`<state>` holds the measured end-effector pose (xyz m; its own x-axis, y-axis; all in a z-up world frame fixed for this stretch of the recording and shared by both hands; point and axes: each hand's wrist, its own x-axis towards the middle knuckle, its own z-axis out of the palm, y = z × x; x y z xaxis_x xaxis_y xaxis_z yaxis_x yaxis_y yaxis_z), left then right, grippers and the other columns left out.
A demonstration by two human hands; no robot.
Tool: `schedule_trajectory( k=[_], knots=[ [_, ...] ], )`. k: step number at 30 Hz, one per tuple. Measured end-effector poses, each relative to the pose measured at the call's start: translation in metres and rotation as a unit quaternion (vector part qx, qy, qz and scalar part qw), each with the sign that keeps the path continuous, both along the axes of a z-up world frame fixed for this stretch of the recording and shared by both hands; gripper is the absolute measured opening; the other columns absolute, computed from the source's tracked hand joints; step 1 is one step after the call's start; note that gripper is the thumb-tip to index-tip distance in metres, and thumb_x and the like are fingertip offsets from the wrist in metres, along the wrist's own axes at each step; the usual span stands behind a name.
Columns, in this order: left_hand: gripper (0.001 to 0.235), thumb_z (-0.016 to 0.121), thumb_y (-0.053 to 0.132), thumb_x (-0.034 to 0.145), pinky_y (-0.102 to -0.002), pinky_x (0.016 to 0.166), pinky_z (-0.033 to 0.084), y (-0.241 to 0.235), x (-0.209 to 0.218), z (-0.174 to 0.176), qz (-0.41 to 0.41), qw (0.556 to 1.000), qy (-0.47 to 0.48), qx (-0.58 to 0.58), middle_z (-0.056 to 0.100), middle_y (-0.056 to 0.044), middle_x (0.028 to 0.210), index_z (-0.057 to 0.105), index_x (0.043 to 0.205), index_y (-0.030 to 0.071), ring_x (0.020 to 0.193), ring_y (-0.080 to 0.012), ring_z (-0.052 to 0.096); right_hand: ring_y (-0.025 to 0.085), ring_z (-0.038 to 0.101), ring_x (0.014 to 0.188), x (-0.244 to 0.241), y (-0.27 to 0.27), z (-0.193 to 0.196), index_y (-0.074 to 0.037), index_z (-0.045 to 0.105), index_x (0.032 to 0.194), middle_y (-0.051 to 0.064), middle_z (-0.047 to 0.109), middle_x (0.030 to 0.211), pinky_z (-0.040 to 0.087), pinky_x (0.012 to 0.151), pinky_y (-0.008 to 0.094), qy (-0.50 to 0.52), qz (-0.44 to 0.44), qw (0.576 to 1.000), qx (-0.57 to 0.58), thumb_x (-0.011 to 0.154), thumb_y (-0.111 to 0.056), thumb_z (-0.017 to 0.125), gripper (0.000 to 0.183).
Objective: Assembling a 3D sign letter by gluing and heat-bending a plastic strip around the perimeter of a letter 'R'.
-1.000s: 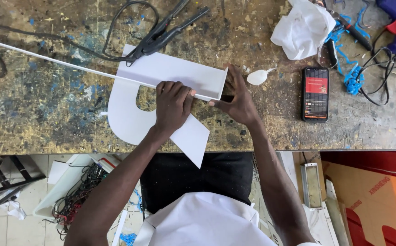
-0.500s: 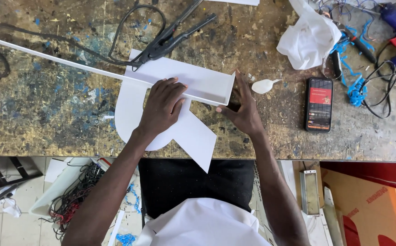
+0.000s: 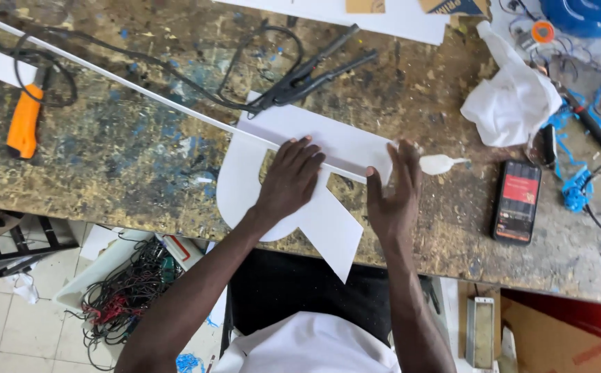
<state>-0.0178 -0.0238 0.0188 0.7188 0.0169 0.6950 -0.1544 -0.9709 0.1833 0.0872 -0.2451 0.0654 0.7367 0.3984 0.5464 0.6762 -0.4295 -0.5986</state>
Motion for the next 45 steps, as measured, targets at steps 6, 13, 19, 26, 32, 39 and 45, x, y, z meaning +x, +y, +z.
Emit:
schedule_trajectory(
  k=[6, 13, 19, 26, 32, 39, 45],
  knots=[
    [0.022, 0.074, 0.017, 0.103, -0.054, 0.117, 0.056, -0.002, 0.003, 0.005, 0.03, 0.998, -0.012, 0.045, 0.074, -0.014, 0.121, 0.073, 0.123, 0.009, 0.127, -0.0384, 0.074, 0.037, 0.071, 0.135, 0.038, 0.105, 0.004, -0.01, 0.082, 0.135, 0.01, 0.079, 0.133, 0.058, 0.113, 0.05, -0.085, 0.226, 0.961, -0.133, 0.111, -0.025, 0.078, 0.029],
    [0.019, 0.067, 0.02, 0.11, -0.053, 0.115, 0.056, -0.003, 0.003, 0.003, 0.01, 0.999, -0.036, 0.021, 0.073, -0.012, 0.114, 0.073, 0.124, 0.009, 0.124, -0.036, 0.076, 0.033, 0.039, 0.165, 0.116, 0.216, -0.044, -0.017, 0.052, 0.169, 0.01, 0.053, 0.17, 0.036, 0.129, 0.054, -0.168, 0.228, 0.904, -0.32, 0.096, -0.004, 0.071, 0.077],
    [0.021, 0.06, 0.018, 0.116, -0.053, 0.12, 0.052, 0.001, 0.0, -0.002, -0.016, 1.0, -0.004, 0.003, 0.074, -0.012, 0.119, 0.072, 0.131, 0.01, 0.131, -0.0369, 0.073, 0.025, 0.052, 0.147, 0.119, 0.191, -0.006, -0.024, 0.066, 0.148, -0.001, 0.061, 0.148, 0.038, 0.122, 0.052, -0.198, 0.199, 0.886, -0.37, 0.09, -0.022, 0.091, 0.064],
    [0.023, 0.054, 0.005, 0.114, -0.059, 0.13, 0.043, -0.013, -0.003, 0.009, -0.016, 0.998, 0.049, -0.03, 0.07, -0.016, 0.126, 0.066, 0.134, 0.005, 0.143, -0.0419, 0.063, 0.036, 0.072, 0.115, 0.09, 0.086, 0.142, -0.004, 0.056, 0.142, 0.017, 0.066, 0.124, 0.067, 0.097, 0.045, 0.131, 0.324, 0.928, 0.128, 0.107, -0.012, 0.084, 0.046],
    [0.025, 0.053, -0.003, 0.111, -0.061, 0.132, 0.041, -0.04, 0.009, 0.009, 0.005, 0.997, 0.06, -0.048, 0.067, -0.02, 0.127, 0.063, 0.133, 0.001, 0.143, -0.0449, 0.059, 0.018, 0.074, 0.115, 0.078, 0.01, 0.182, -0.005, 0.062, 0.137, 0.006, 0.073, 0.129, 0.068, 0.099, 0.034, 0.178, 0.323, 0.904, 0.217, 0.11, -0.035, 0.08, 0.044],
    [0.022, 0.058, 0.008, 0.114, -0.053, 0.123, 0.046, -0.041, 0.026, -0.004, 0.027, 0.999, 0.034, -0.024, 0.065, -0.009, 0.113, 0.067, 0.134, 0.011, 0.129, -0.0331, 0.068, 0.033, 0.077, 0.117, 0.071, -0.015, 0.11, 0.004, 0.06, 0.148, 0.021, 0.074, 0.124, 0.066, 0.105, 0.049, 0.191, 0.307, 0.915, 0.181, 0.098, -0.003, 0.091, 0.06],
    [0.021, 0.058, 0.013, 0.113, -0.053, 0.12, 0.048, -0.036, 0.033, 0.015, -0.014, 0.998, 0.05, -0.041, 0.07, -0.011, 0.114, 0.07, 0.131, 0.009, 0.131, -0.0347, 0.07, 0.026, 0.078, 0.115, 0.046, -0.027, 0.103, 0.005, 0.061, 0.14, 0.017, 0.075, 0.117, 0.067, 0.104, 0.044, 0.225, 0.261, 0.927, 0.147, 0.088, 0.003, 0.098, 0.064]
  ],
)
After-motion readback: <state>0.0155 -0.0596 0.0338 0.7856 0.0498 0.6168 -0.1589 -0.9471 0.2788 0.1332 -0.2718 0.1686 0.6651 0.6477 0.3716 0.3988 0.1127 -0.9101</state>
